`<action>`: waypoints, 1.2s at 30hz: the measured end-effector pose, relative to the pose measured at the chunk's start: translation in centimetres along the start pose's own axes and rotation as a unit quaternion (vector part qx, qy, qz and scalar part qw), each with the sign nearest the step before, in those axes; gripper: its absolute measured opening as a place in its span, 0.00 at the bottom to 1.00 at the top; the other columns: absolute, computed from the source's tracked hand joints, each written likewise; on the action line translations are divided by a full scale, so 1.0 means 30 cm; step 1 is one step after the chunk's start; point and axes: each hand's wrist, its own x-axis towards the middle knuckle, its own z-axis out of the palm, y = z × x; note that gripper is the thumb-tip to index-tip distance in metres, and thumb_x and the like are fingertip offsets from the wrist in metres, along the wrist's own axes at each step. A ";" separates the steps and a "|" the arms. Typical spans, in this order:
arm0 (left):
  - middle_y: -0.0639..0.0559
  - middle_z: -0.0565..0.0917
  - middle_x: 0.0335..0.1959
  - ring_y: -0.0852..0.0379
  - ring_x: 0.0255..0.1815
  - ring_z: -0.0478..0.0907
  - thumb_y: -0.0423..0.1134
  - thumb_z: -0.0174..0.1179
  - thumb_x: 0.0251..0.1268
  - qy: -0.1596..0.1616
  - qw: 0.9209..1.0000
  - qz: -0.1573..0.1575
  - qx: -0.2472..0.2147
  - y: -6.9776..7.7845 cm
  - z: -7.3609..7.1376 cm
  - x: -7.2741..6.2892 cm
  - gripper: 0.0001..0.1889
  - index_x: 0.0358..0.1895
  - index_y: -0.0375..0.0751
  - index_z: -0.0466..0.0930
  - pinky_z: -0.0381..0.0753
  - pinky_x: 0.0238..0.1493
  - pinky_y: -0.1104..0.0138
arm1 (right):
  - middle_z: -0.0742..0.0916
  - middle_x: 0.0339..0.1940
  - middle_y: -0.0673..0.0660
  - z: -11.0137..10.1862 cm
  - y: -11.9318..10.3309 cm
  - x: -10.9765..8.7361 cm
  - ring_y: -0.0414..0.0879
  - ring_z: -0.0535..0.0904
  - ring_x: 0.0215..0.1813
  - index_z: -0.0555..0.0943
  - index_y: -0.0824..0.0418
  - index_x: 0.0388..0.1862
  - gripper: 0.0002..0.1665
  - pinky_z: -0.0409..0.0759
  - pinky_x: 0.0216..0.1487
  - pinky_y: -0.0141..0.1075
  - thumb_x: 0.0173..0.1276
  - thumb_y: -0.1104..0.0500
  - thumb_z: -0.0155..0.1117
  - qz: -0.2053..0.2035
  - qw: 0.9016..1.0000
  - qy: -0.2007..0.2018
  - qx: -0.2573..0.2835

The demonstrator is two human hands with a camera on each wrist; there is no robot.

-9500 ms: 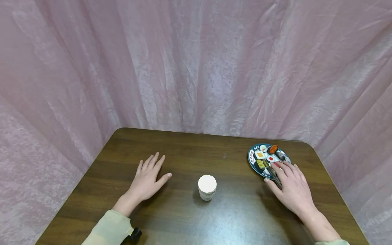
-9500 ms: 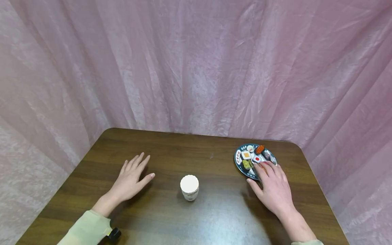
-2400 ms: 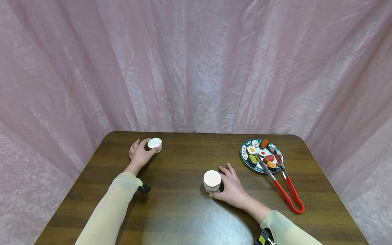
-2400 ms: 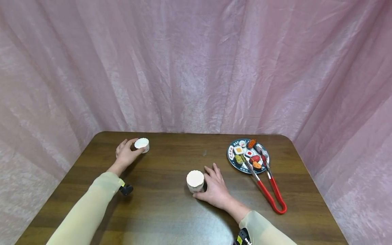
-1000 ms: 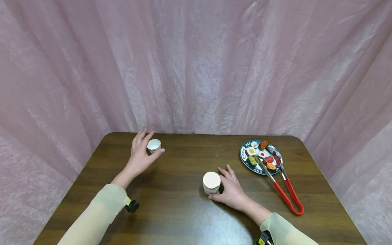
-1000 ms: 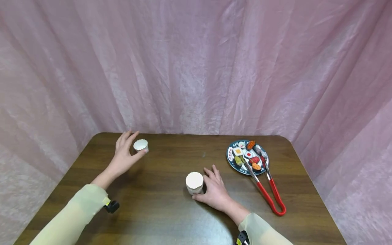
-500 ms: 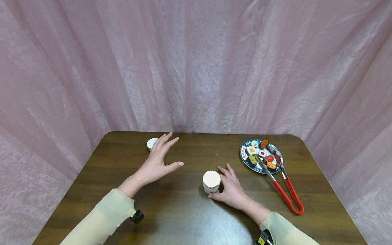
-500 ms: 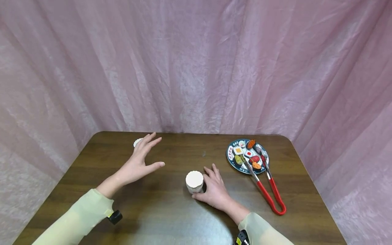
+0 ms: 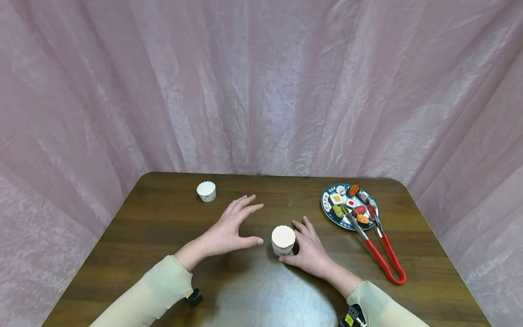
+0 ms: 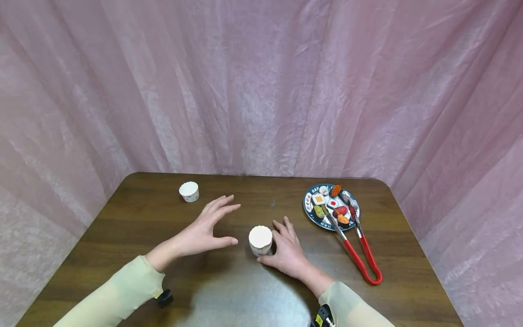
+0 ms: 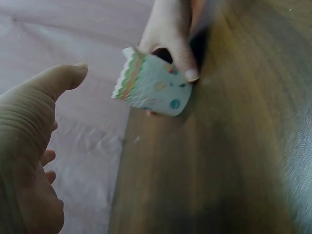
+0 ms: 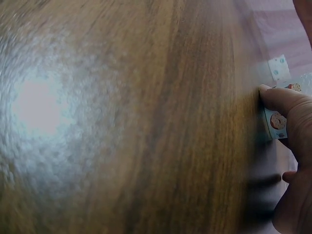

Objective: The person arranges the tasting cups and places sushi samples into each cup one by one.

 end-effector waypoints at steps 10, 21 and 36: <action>0.58 0.53 0.82 0.52 0.83 0.40 0.64 0.72 0.58 -0.044 0.999 0.005 -0.021 0.004 0.096 0.046 0.42 0.76 0.59 0.68 0.53 0.74 0.39 | 0.69 0.78 0.64 0.000 0.003 0.000 0.62 0.42 0.83 0.82 0.54 0.64 0.43 0.48 0.74 0.70 0.50 0.40 0.84 0.006 1.000 -0.003 -0.003; 0.56 0.55 0.82 0.48 0.83 0.41 0.61 0.73 0.58 -0.070 0.996 -0.009 -0.048 0.011 0.143 0.082 0.41 0.75 0.56 0.70 0.52 0.74 0.36 | 0.68 0.78 0.64 -0.006 -0.007 -0.002 0.63 0.41 0.83 0.82 0.53 0.64 0.42 0.49 0.73 0.71 0.51 0.40 0.83 0.008 1.000 -0.004 -0.003; 0.55 0.57 0.81 0.49 0.83 0.44 0.61 0.73 0.57 -0.083 0.996 -0.013 -0.029 0.018 0.165 0.099 0.41 0.74 0.57 0.71 0.53 0.73 0.38 | 0.68 0.78 0.63 0.001 -0.005 -0.007 0.63 0.41 0.83 0.80 0.54 0.66 0.45 0.49 0.72 0.72 0.52 0.40 0.83 0.010 1.000 -0.005 -0.001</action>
